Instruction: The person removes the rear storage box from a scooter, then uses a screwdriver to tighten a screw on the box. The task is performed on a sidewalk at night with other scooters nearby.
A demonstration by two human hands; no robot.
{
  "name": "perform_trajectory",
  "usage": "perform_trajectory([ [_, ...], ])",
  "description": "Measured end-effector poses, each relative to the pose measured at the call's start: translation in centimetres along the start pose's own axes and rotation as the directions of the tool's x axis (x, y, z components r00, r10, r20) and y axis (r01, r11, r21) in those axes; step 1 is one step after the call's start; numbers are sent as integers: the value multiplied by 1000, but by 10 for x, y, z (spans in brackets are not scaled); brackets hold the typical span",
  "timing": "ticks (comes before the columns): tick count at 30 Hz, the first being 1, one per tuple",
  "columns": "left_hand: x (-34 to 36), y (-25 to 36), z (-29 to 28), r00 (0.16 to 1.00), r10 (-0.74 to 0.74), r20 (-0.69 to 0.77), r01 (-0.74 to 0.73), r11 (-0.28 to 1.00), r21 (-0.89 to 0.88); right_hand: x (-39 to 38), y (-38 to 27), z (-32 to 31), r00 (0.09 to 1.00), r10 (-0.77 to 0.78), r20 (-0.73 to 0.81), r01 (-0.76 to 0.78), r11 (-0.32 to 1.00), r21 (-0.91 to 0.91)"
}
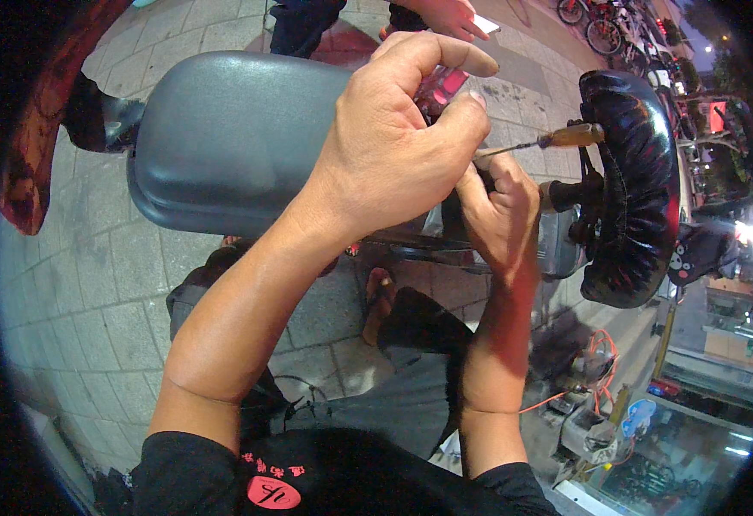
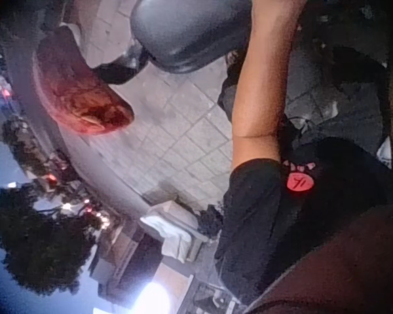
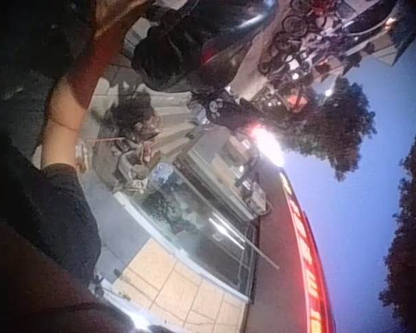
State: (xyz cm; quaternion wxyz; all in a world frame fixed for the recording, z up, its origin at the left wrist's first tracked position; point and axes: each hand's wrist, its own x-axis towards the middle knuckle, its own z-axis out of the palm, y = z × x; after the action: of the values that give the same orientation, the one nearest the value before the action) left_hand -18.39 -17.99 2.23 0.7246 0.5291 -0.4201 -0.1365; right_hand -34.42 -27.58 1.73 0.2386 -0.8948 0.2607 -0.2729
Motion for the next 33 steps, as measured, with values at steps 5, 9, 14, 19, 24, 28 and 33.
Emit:
perform_trajectory([
  [5,1,1,0,1000,-9,8,9,1000,16,0,11,2,998,-68,-7,67,992,-107],
  [9,1,2,0,1000,-8,11,8,999,33,3,6,4,995,-80,-56,81,997,13],
  [14,0,0,-1,1000,6,5,-7,1000,22,0,-5,-5,978,199,67,-210,942,263],
  [19,0,0,0,1000,0,6,0,1000,7,1,-9,-13,983,163,78,-173,975,138],
  [24,1,0,-1,1000,-5,13,5,1000,-6,1,-9,-7,990,140,36,-142,985,93],
  [28,0,2,-1,1000,11,2,-11,1000,24,2,0,-3,996,91,-16,-90,994,60],
  [33,1,0,1,1000,0,1,0,1000,6,-1,5,8,994,-36,-108,32,999,-41],
])
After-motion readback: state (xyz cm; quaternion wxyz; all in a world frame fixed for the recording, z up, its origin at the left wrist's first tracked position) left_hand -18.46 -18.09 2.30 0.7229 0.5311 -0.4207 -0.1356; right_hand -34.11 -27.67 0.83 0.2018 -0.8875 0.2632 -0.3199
